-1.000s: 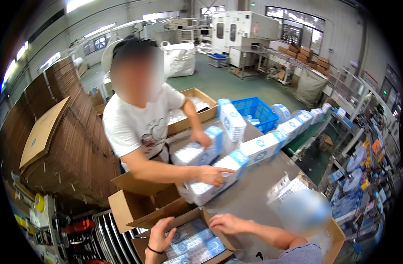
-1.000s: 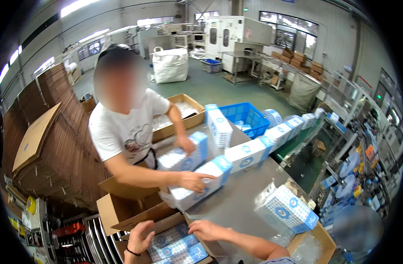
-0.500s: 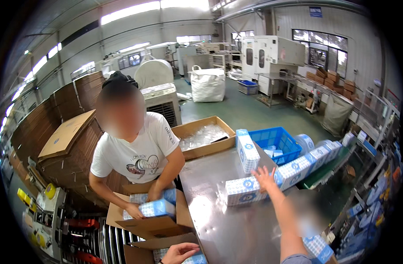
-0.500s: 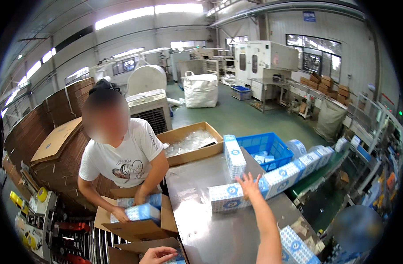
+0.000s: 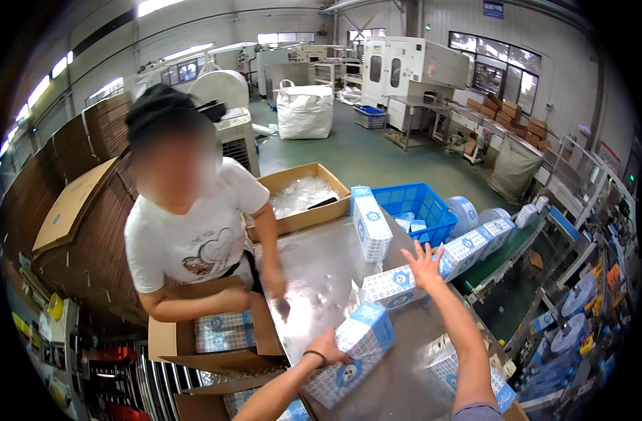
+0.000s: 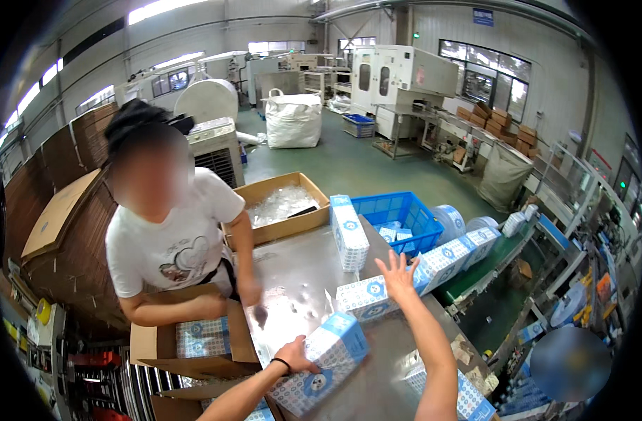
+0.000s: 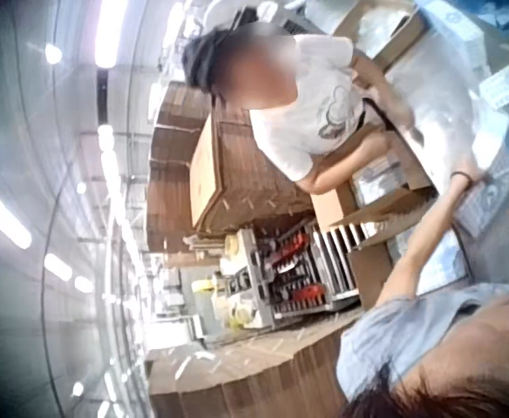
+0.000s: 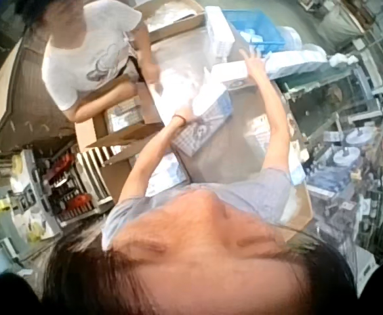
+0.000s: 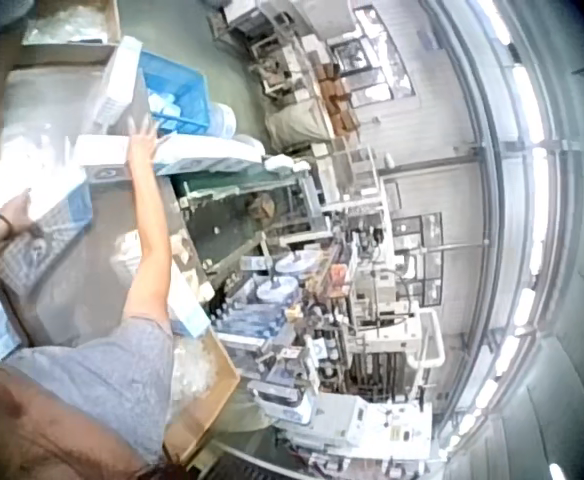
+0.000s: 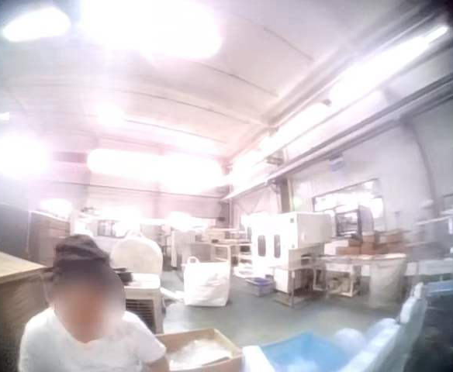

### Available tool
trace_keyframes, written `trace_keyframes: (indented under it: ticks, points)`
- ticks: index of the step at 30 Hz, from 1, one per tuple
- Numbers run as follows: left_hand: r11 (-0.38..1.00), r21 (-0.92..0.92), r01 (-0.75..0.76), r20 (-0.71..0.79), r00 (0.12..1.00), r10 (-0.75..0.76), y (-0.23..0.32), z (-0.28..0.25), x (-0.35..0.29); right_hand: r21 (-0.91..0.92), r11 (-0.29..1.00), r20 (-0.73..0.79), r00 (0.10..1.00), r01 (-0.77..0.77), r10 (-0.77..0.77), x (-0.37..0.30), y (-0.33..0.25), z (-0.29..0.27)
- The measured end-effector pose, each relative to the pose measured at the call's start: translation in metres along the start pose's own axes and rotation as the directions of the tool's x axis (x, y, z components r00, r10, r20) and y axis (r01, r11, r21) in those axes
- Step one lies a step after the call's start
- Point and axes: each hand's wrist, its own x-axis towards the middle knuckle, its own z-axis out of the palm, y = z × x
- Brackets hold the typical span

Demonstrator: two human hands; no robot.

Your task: The person packs small blue and white product boxes into larger brown cardboard shipping boxes. They place bubble wrap inside the boxes for cushioning, arrange the product boxes, and then close the flaps of the shipping boxes. The process is repeated continuously with a coworker assisting nearby.

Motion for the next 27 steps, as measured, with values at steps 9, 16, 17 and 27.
trace_keyframes:
  ticks: [9,16,17,27]
  points:
    - [0.622,-0.56,-0.547,-0.42,0.835,0.357,-0.122,-0.013,-0.173,0.538,0.815,0.273,0.869,0.217,-0.412,-0.065,-0.185,-0.04]
    - [0.857,-0.272,-0.438,-0.616,0.764,0.195,-0.161,-0.021,-0.302,0.915,0.359,0.253,0.954,-0.182,-0.159,-0.116,-0.161,-0.078]
    - [0.933,-0.154,-0.326,-0.612,0.773,0.169,-0.176,-0.019,-0.312,0.912,-0.016,0.403,0.905,-0.409,-0.139,-0.122,-0.155,-0.088]
    - [0.915,0.356,0.187,-0.253,0.962,-0.098,-0.312,0.161,-0.208,0.971,-0.222,-0.204,0.779,0.086,-0.593,-0.234,-0.298,-0.241]
